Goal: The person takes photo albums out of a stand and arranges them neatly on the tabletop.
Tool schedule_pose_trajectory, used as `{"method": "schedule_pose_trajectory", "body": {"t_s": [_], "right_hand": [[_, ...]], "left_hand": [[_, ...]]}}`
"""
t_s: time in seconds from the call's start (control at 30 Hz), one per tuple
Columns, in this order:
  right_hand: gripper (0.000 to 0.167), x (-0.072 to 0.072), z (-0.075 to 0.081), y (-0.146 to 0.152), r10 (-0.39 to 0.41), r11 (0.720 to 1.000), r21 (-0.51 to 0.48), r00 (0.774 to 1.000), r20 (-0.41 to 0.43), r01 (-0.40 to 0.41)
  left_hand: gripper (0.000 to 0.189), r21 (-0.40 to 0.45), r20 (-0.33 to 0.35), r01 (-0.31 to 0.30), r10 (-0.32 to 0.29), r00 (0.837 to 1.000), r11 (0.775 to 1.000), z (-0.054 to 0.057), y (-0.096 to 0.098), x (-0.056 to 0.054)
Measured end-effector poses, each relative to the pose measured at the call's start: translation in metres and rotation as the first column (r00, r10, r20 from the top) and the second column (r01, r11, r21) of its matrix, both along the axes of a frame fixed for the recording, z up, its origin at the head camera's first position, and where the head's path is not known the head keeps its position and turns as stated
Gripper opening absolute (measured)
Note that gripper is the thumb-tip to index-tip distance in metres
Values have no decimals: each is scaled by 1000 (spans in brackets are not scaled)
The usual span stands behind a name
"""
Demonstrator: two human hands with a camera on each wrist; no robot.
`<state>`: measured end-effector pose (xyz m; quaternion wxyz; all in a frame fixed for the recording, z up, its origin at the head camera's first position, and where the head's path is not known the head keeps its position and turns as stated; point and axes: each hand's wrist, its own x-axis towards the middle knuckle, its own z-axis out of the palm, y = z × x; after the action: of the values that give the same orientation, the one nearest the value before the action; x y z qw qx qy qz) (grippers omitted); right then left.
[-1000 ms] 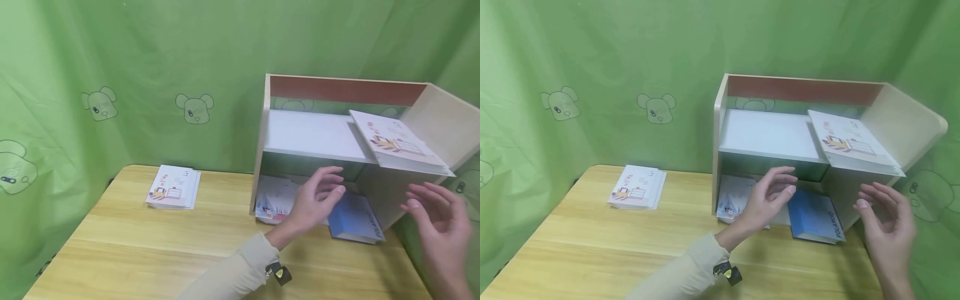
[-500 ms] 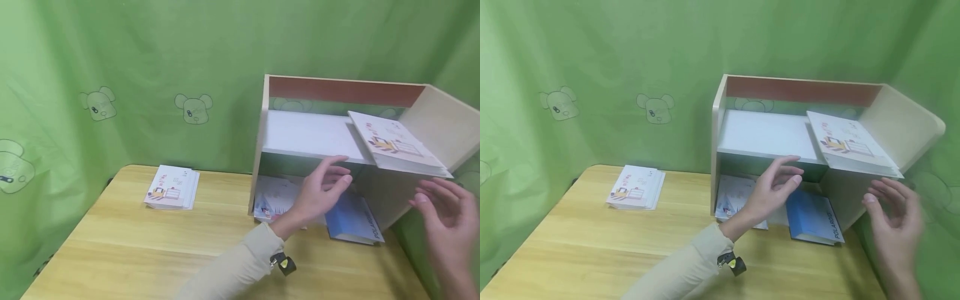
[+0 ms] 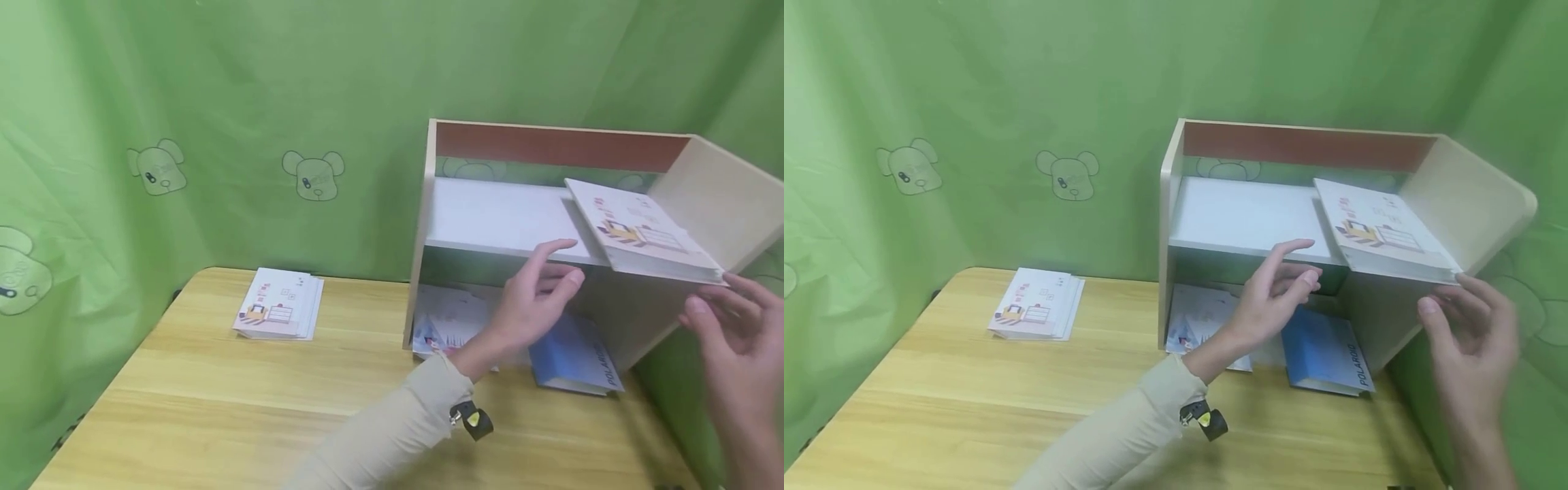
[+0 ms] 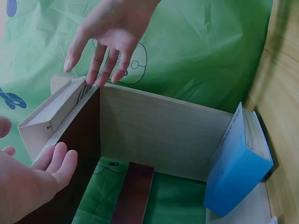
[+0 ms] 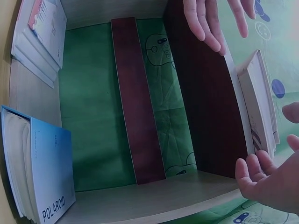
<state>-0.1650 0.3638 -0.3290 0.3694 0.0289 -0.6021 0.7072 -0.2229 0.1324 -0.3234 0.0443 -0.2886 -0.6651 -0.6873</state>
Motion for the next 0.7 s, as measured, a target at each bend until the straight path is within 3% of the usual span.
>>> {"method": "schedule_pose_trajectory", "body": {"t_s": [0.17,0.37,0.7], "right_hand": [[50,-6,2,-1,12,998,-64,998,-62,-16],[46,-10,5,4,-14,996,-94,999,-30,11],[43,-15,11,8,-55,988,-140,997,63,63]], "left_hand": [[46,-14,30,9,-8,1000,1000,7,4,-2],[46,-8,80,17,-17,997,1000,15,10,0],[44,0,98,21,-21,995,1000,25,18,-2]]}}
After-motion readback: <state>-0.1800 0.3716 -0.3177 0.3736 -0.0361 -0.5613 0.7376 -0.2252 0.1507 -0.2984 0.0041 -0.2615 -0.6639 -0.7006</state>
